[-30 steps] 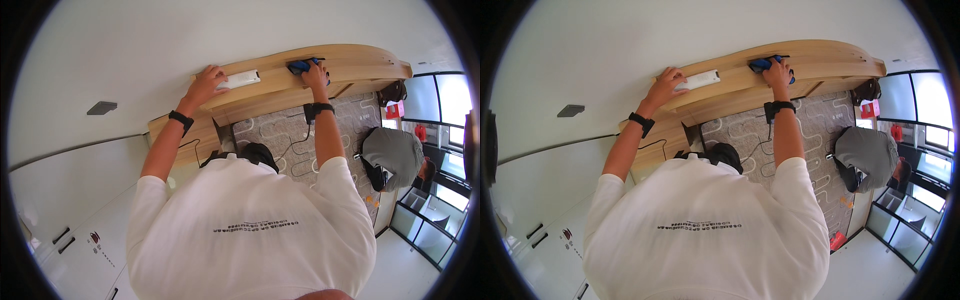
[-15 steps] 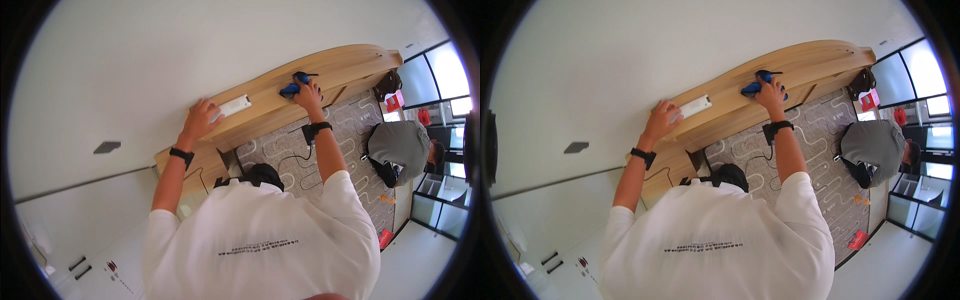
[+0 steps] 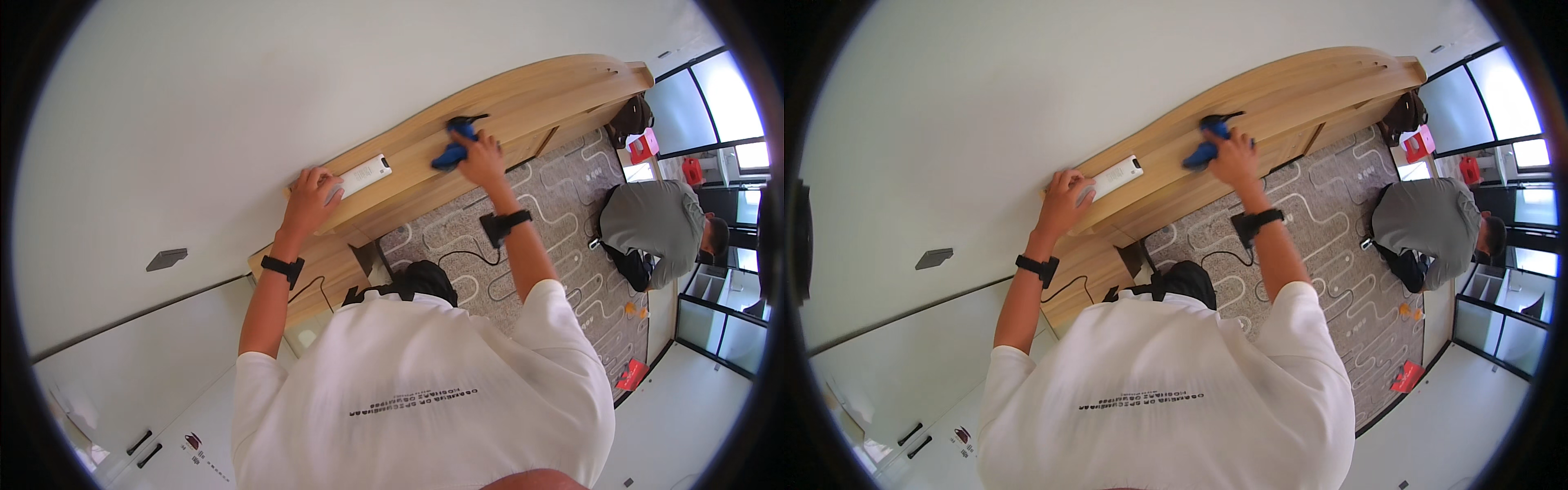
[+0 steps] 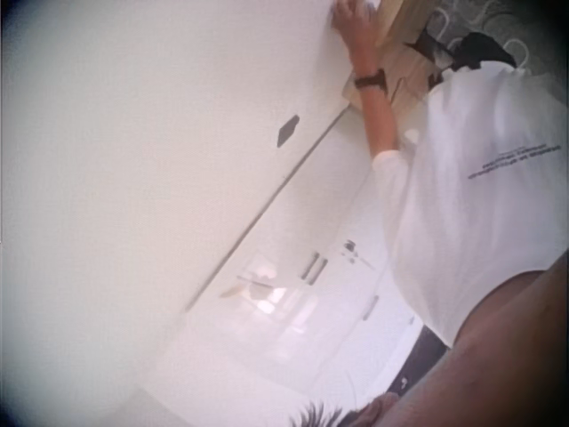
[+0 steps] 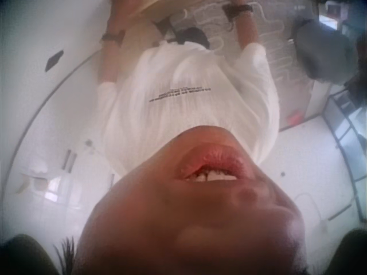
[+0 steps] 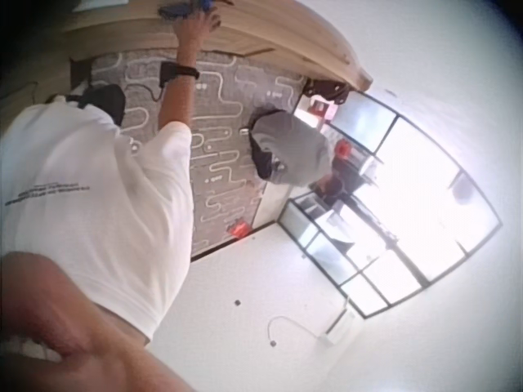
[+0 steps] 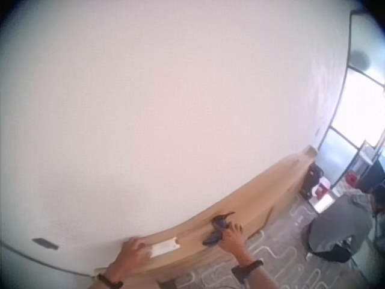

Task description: The person wipes the exterior surfaces of a white cabinet, a wooden nightstand, a long wooden shelf, and a dark wooden door with a cloth.

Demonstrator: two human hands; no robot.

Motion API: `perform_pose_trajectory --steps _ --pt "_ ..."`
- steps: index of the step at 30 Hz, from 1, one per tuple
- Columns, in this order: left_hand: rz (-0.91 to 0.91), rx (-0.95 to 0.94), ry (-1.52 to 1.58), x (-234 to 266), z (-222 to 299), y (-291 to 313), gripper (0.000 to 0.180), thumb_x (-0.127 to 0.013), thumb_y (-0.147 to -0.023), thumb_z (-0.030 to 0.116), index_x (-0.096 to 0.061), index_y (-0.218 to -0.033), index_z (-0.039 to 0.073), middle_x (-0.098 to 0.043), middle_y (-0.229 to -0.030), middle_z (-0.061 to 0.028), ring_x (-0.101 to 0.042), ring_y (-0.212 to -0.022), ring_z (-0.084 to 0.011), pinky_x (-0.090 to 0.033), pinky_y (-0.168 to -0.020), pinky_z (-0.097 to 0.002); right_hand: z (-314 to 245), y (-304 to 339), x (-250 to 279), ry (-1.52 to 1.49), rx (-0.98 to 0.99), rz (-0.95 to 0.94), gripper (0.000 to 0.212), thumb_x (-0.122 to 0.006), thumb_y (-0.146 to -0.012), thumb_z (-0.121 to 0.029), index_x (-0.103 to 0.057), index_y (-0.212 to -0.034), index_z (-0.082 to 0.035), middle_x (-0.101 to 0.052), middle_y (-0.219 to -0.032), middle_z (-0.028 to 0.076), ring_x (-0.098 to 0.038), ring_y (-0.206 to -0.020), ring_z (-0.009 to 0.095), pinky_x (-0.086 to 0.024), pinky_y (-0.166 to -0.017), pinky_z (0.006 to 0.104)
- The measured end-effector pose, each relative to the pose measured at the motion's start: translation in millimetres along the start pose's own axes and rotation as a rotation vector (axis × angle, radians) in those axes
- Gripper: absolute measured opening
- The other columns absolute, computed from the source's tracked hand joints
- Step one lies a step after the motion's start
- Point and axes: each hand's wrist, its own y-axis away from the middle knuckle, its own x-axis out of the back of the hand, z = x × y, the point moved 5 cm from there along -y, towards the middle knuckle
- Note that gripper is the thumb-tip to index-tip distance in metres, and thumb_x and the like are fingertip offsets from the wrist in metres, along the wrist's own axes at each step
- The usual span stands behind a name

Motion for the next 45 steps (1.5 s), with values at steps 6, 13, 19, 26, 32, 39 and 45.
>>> perform_pose_trajectory --steps 6,13,19,26,32,39,45 --pt "-0.019 -0.045 -0.198 1.1 16.3 -4.3 0.031 -0.075 -0.08 0.025 -0.066 -0.106 0.011 -0.056 -0.109 -0.0038 -0.052 -0.105 -0.0255 -0.047 -0.09 -0.0406 130.3 -56.2 28.2 0.173 -0.204 0.172 0.069 -0.064 -0.074 -0.012 -0.054 -0.138 -0.035 -0.048 -0.135 0.015 -0.049 -0.121 0.039 -0.045 -0.098 0.0541" --pt "-0.006 -0.011 -0.173 -1.8 10.5 -6.0 0.031 -0.077 -0.078 0.025 -0.064 -0.102 0.011 -0.055 -0.11 -0.0035 -0.052 -0.105 -0.0261 -0.046 -0.09 -0.0406 114.8 -66.7 27.3 0.043 -0.105 0.323 0.057 -0.068 -0.066 -0.004 -0.064 -0.122 -0.015 -0.057 -0.119 0.013 -0.058 -0.107 0.037 -0.05 -0.089 0.0459" --pt "0.016 -0.029 -0.165 1.7 13.1 -10.4 0.028 -0.079 -0.077 0.019 -0.064 -0.099 0.01 -0.055 -0.107 -0.0041 -0.052 -0.102 -0.0262 -0.046 -0.088 -0.0402 26.5 -18.9 25.8 -0.172 0.236 0.323 0.045 -0.065 -0.062 -0.002 -0.071 -0.106 -0.012 -0.062 -0.117 0.013 -0.059 -0.107 0.035 -0.049 -0.094 0.0432" --pt "0.015 -0.049 -0.205 -4.5 7.9 -10.4 0.029 -0.08 -0.076 0.018 -0.063 -0.098 0.01 -0.054 -0.106 -0.0049 -0.052 -0.099 -0.0264 -0.047 -0.087 -0.0393 165.6 -78.9 27.4 -0.106 0.018 0.45 0.043 -0.061 -0.065 -0.003 -0.069 -0.107 -0.012 -0.064 -0.121 0.012 -0.061 -0.109 0.036 -0.051 -0.092 0.0446" --pt "0.02 -0.036 -0.22 -7.0 6.0 -10.6 0.028 -0.08 -0.075 0.018 -0.063 -0.096 0.009 -0.055 -0.106 -0.0053 -0.052 -0.098 -0.0265 -0.049 -0.086 -0.0398 222.4 -122.7 50.0 -0.007 -0.287 0.453 0.044 -0.058 -0.079 -0.028 -0.065 -0.12 -0.012 -0.063 -0.125 0.012 -0.061 -0.11 0.038 -0.049 -0.093 0.0475" --pt "0.007 -0.003 -0.176 -5.9 6.6 -11.1 0.029 -0.081 -0.074 0.02 -0.063 -0.095 0.01 -0.054 -0.107 -0.0048 -0.052 -0.1 -0.0265 -0.048 -0.087 -0.0396 122.7 -74.5 8.5 -0.094 -0.072 0.43 0.048 -0.075 -0.068 -0.035 -0.068 -0.107 -0.009 -0.065 -0.118 0.015 -0.062 -0.106 0.036 -0.049 -0.089 0.0482" --pt "-0.005 0.0 -0.231 -5.0 6.7 -9.1 0.03 -0.08 -0.074 0.021 -0.063 -0.097 0.011 -0.054 -0.108 -0.0021 -0.052 -0.1 -0.0251 -0.048 -0.088 -0.0396 96.3 -59.1 15.3 -0.134 0.05 0.383 0.043 -0.079 -0.063 -0.028 -0.069 -0.101 -0.01 -0.066 -0.113 0.01 -0.063 -0.103 0.034 -0.05 -0.085 0.0472"
